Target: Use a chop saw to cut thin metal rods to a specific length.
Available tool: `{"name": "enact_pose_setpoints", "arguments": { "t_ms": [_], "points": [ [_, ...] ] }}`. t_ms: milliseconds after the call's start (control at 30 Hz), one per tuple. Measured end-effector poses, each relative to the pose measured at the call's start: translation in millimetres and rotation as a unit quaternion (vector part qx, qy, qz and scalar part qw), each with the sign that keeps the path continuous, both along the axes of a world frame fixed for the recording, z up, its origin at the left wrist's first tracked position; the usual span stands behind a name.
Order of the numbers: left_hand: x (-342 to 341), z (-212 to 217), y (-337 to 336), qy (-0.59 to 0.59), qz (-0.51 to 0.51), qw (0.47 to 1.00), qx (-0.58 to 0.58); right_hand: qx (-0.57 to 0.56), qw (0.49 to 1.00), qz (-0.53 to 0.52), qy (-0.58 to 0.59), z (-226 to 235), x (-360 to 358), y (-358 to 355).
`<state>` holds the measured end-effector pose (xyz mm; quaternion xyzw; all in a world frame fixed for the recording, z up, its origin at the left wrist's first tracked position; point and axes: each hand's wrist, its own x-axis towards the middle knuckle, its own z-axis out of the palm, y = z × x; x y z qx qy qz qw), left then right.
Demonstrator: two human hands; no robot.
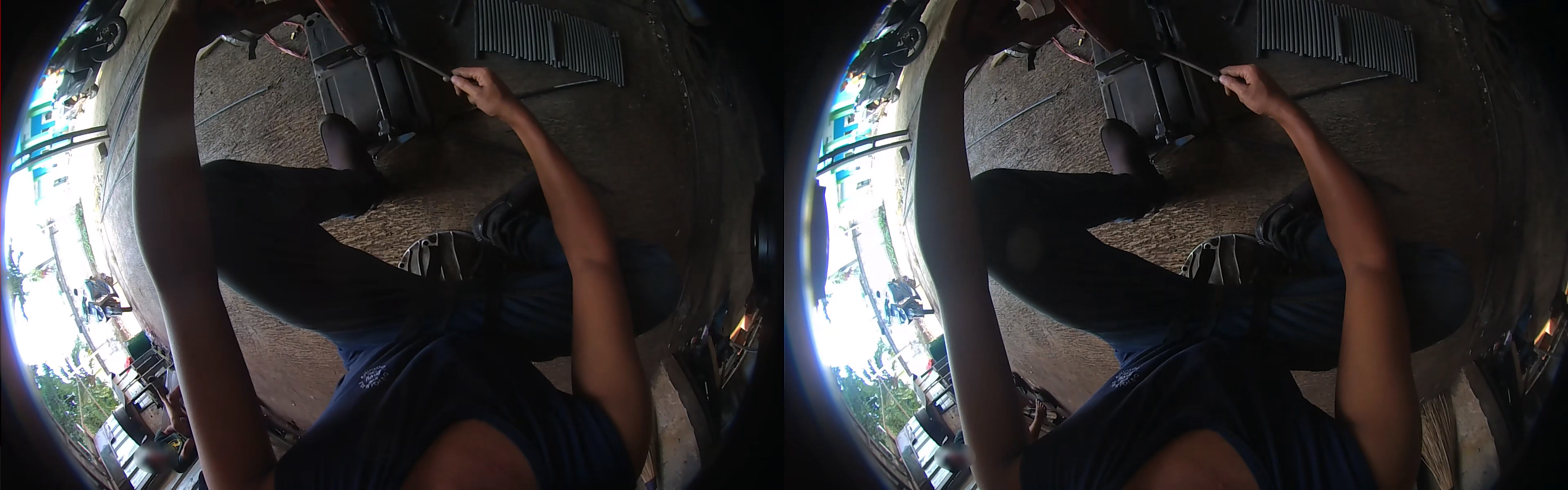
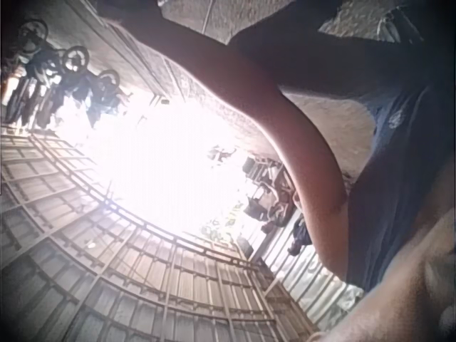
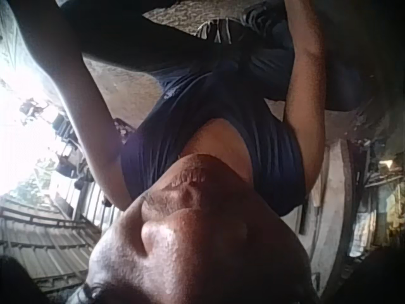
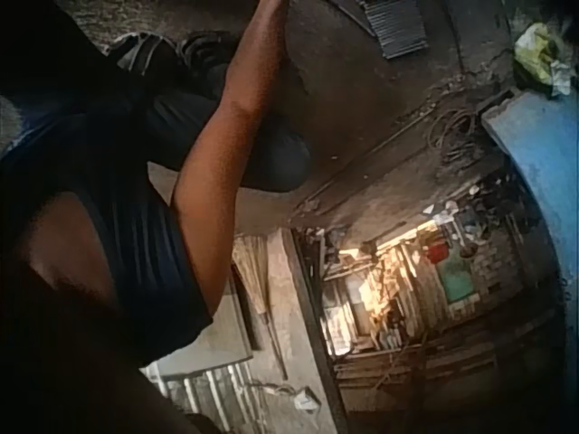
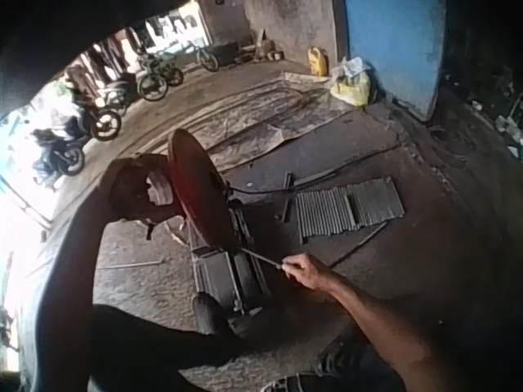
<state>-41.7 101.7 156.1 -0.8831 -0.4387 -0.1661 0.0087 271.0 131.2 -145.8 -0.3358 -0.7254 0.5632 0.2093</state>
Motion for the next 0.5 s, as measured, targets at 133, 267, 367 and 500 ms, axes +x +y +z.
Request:
{"name": "enact_pose_setpoints", "arguments": {
  "t_ms": [133,267,367,500],
  "points": [
    [1,2,-1,-0.006,0.027,0.999,-0.026,0.036,0.999,0.013,-0.002,-6,-3,3],
    [2,3,1,0.052,-0.025,0.997,0.048,-0.054,0.998,0.012,0.011,2,-3,-2],
    [3,4,0,0.052,-0.012,0.998,0.040,-0.061,0.998,0.009,-0.013,11,-2,-6],
    [4,4,-3,0.076,0.041,0.996,0.023,-0.123,0.991,0.047,-0.030,19,2,0]
  ]
}}
